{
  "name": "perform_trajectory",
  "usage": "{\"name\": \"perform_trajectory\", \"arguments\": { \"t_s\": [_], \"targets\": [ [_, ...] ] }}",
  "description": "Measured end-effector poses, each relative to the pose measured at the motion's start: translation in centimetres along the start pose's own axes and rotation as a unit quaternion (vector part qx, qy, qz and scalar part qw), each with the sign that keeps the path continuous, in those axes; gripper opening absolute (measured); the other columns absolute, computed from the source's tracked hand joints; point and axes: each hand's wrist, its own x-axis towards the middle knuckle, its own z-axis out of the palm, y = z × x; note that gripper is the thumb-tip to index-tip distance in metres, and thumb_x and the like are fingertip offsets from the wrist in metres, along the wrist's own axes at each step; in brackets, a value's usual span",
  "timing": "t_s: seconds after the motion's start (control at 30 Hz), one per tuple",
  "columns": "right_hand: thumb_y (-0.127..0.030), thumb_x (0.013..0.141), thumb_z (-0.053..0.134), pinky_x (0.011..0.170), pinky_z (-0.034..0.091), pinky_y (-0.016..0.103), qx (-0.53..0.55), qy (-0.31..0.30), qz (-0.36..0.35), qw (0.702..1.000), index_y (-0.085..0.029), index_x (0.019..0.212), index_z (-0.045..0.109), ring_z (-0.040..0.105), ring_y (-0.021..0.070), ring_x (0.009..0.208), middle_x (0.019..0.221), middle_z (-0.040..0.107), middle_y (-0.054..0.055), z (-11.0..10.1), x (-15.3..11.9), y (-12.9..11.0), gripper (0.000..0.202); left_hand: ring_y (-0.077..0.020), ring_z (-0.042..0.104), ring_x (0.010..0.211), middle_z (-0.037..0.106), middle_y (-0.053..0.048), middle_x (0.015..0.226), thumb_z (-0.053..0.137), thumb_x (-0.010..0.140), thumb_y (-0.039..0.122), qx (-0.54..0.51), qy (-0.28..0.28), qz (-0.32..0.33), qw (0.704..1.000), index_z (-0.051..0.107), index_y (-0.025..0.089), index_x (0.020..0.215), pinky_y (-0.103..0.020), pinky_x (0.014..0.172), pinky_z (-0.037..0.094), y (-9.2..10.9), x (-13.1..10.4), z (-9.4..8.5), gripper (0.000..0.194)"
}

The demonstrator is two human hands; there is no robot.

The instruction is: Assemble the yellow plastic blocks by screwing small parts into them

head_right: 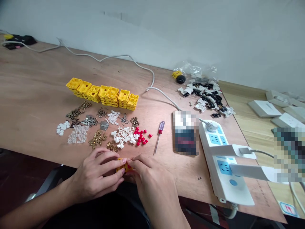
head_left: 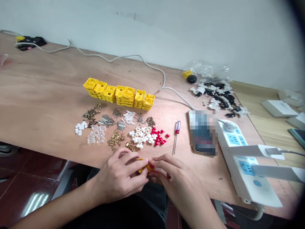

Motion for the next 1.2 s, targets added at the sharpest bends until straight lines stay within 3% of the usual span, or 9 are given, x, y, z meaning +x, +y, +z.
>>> {"name": "perform_trajectory", "arguments": {
  "t_s": [0.2,0.43,0.57,0.63,0.7,0.77,1.0,1.1,1.2],
  "targets": [
    [-0.012,0.093,0.062,0.068,0.064,0.027,0.041,-0.008,0.03,0.999,-0.024,0.1,0.076,0.077,0.0189,0.079,0.096,0.078,0.004,-0.1,0.1,-0.1,0.02,-0.0224,0.067,0.103,0.077,-0.004,0.111,0.066,0.094,0.018,-0.022,-0.01,-0.007,1.0,0.072,0.019,0.108,-0.042,0.096,0.046,-0.1,0.0,-0.1,0.015],
    [-0.02,0.094,0.067,0.074,0.065,0.029,0.096,0.013,0.01,0.995,-0.025,0.104,0.078,0.078,0.0194,0.087,0.106,0.079,0.005,-0.3,-0.3,0.3,0.016,-0.0213,0.069,0.102,0.078,-0.005,0.113,0.063,0.097,0.016,-0.031,0.033,0.001,0.999,0.071,0.016,0.113,-0.039,0.093,0.049,-0.2,-0.1,0.3,0.018],
    [-0.043,0.102,0.055,0.058,0.056,0.032,-0.045,0.082,0.071,0.993,-0.026,0.107,0.074,0.069,0.0172,0.061,0.097,0.077,0.006,-3.4,1.0,1.6,0.026,-0.0224,0.068,0.105,0.077,-0.007,0.119,0.062,0.096,0.016,-0.01,0.039,0.017,0.999,0.07,0.014,0.117,-0.038,0.091,0.052,-0.1,-0.2,0.3,0.022],
    [-0.05,0.103,0.049,0.06,0.051,0.035,-0.162,0.15,0.145,0.964,-0.024,0.119,0.069,0.07,0.0222,0.069,0.106,0.075,0.011,-5.1,2.7,2.8,0.037,-0.0214,0.069,0.103,0.077,-0.008,0.117,0.062,0.096,0.015,-0.013,0.048,0.033,0.998,0.07,0.013,0.117,-0.037,0.091,0.053,-0.1,-0.3,0.3,0.023],
    [-0.045,0.104,0.046,0.062,0.047,0.035,-0.221,0.099,0.205,0.948,-0.019,0.132,0.06,0.071,0.0293,0.087,0.112,0.072,0.016,-6.2,4.8,4.2,0.041,-0.0207,0.069,0.101,0.077,-0.007,0.116,0.063,0.096,0.016,-0.014,0.053,0.042,0.998,0.071,0.013,0.116,-0.037,0.09,0.053,0.0,-0.3,0.4,0.022],
    [-0.038,0.102,0.046,0.056,0.041,0.032,-0.218,0.055,0.215,0.95,-0.017,0.133,0.059,0.07,0.0269,0.075,0.102,0.073,0.016,-6.6,6.8,5.3,0.039,-0.0208,0.068,0.102,0.077,-0.006,0.117,0.063,0.095,0.018,-0.007,0.051,0.043,0.998,0.071,0.015,0.115,-0.037,0.09,0.051,0.0,-0.3,0.5,0.022],
    [-0.017,0.089,0.05,0.044,0.031,0.028,-0.17,-0.014,0.22,0.961,-0.017,0.094,0.069,0.05,0.0131,0.037,0.065,0.068,0.004,-6.3,8.9,6.7,0.019,-0.0233,0.063,0.111,0.073,-0.002,0.127,0.065,0.097,0.029,0.021,-0.006,0.04,0.999,0.068,0.023,0.126,-0.039,0.093,0.044,-0.2,-0.5,0.7,0.03],
    [-0.022,0.088,0.056,0.042,0.035,0.027,-0.14,-0.003,0.209,0.968,-0.02,0.098,0.071,0.056,0.0144,0.04,0.067,0.07,0.003,-7.1,8.6,6.7,0.018,-0.0239,0.061,0.116,0.071,0.0,0.132,0.064,0.099,0.032,0.024,-0.027,0.036,0.999,0.067,0.023,0.129,-0.039,0.096,0.041,-0.2,-0.5,0.6,0.032],
    [-0.03,0.091,0.059,0.054,0.05,0.028,-0.107,0.032,0.181,0.977,-0.023,0.108,0.071,0.072,0.0196,0.063,0.079,0.075,0.004,-8.4,8.9,6.5,0.022,-0.0243,0.059,0.12,0.068,0.001,0.138,0.063,0.1,0.033,0.016,-0.04,0.036,0.998,0.066,0.023,0.131,-0.039,0.097,0.04,-0.3,-0.5,0.5,0.032]
  ]
}}
